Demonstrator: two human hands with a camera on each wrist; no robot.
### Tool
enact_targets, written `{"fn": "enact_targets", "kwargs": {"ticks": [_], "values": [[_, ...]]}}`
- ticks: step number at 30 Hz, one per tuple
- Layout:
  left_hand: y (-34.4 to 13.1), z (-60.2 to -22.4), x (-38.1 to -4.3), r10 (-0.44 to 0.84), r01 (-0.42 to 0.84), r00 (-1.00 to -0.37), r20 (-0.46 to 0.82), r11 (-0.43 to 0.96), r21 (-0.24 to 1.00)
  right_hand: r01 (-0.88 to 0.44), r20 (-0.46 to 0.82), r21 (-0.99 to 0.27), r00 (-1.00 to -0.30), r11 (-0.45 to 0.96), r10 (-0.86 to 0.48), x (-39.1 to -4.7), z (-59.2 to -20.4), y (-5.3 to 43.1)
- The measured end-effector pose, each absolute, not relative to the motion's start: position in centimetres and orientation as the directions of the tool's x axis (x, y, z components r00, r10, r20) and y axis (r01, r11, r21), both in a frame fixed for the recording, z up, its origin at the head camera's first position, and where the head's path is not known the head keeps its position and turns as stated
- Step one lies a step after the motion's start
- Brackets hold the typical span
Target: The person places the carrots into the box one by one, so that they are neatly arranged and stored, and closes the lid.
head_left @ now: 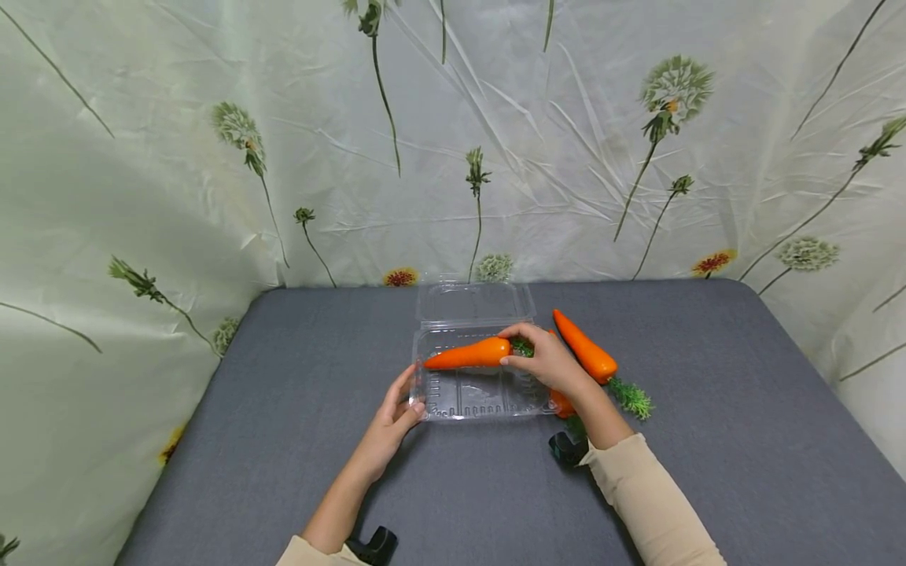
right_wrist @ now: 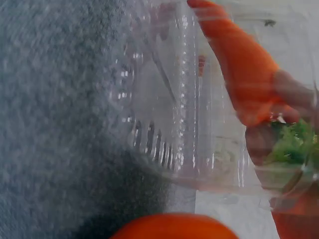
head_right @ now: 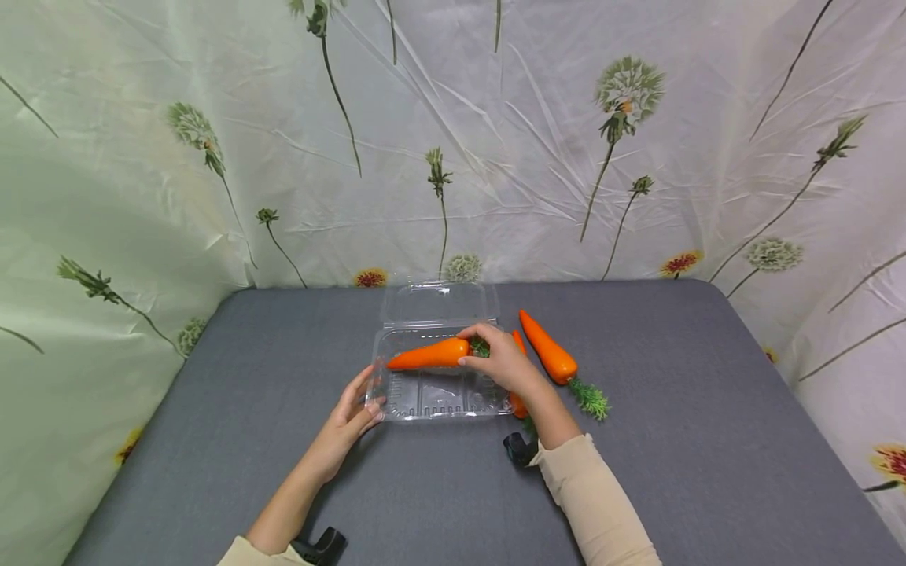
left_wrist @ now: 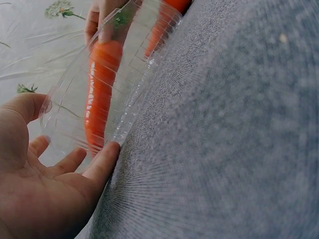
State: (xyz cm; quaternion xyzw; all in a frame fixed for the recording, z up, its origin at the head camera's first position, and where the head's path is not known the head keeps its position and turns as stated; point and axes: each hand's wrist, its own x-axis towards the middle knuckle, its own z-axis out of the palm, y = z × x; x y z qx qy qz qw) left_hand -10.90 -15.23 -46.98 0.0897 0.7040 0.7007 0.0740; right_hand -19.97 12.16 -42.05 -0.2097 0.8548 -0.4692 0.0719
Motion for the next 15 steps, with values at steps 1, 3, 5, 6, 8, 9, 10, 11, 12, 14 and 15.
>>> {"fn": "enact_targets", "kwargs": {"ticks": [1, 3, 5, 6, 8, 9, 10, 11, 12, 14, 15], "values": [[-15.2, -47.0, -10.9, 0.231, 0.023, -0.973, 0.022, 0.001, 1.000, -0.293, 0.069, -0.821, -0.903, 0.490, -0.424, -20.0, -42.0, 12.2], [-15.2, -47.0, -10.9, 0.227, 0.017, -0.974, 0.015, 0.006, 1.000, -0.296, 0.061, -0.804, -0.904, 0.515, -0.424, -20.1, -42.1, 12.3], [-15.2, -46.9, -10.9, 0.226, 0.014, -0.974, 0.012, 0.006, 1.000, -0.293, 0.052, -0.794, -0.906, 0.533, -0.421, -20.2, -42.2, 12.3], [-15.2, -46.9, -10.9, 0.226, 0.010, -0.974, 0.008, 0.007, 1.000, -0.292, 0.048, -0.789, -0.906, 0.540, -0.420, -20.3, -42.2, 12.3], [-15.2, -46.8, -10.9, 0.227, -0.001, -0.974, -0.003, 0.008, 1.000, -0.292, 0.042, -0.777, -0.908, 0.557, -0.418, -20.3, -42.2, 12.2], [-15.1, -46.7, -10.9, 0.227, -0.006, -0.974, -0.008, 0.007, 1.000, -0.294, 0.040, -0.768, -0.908, 0.568, -0.416, -20.4, -42.3, 12.2], [-15.1, -46.6, -10.8, 0.228, -0.011, -0.974, -0.012, 0.006, 1.000, -0.294, 0.037, -0.761, -0.910, 0.579, -0.413, -20.4, -42.3, 12.2], [-15.1, -46.4, -10.8, 0.229, -0.017, -0.973, -0.018, 0.008, 1.000, -0.297, 0.036, -0.751, -0.911, 0.590, -0.412, -20.5, -42.3, 12.2], [-15.0, -46.0, -10.7, 0.231, -0.018, -0.973, -0.019, 0.009, 1.000, -0.301, 0.036, -0.739, -0.911, 0.602, -0.411, -20.5, -42.4, 12.2], [-14.9, -45.4, -10.5, 0.234, -0.018, -0.972, -0.020, 0.014, 1.000, -0.315, 0.041, -0.714, -0.910, 0.625, -0.412, -20.6, -42.4, 12.1], [-14.8, -45.1, -10.4, 0.235, -0.018, -0.972, -0.021, 0.017, 1.000, -0.323, 0.044, -0.701, -0.910, 0.636, -0.413, -20.6, -42.4, 12.1]]}}
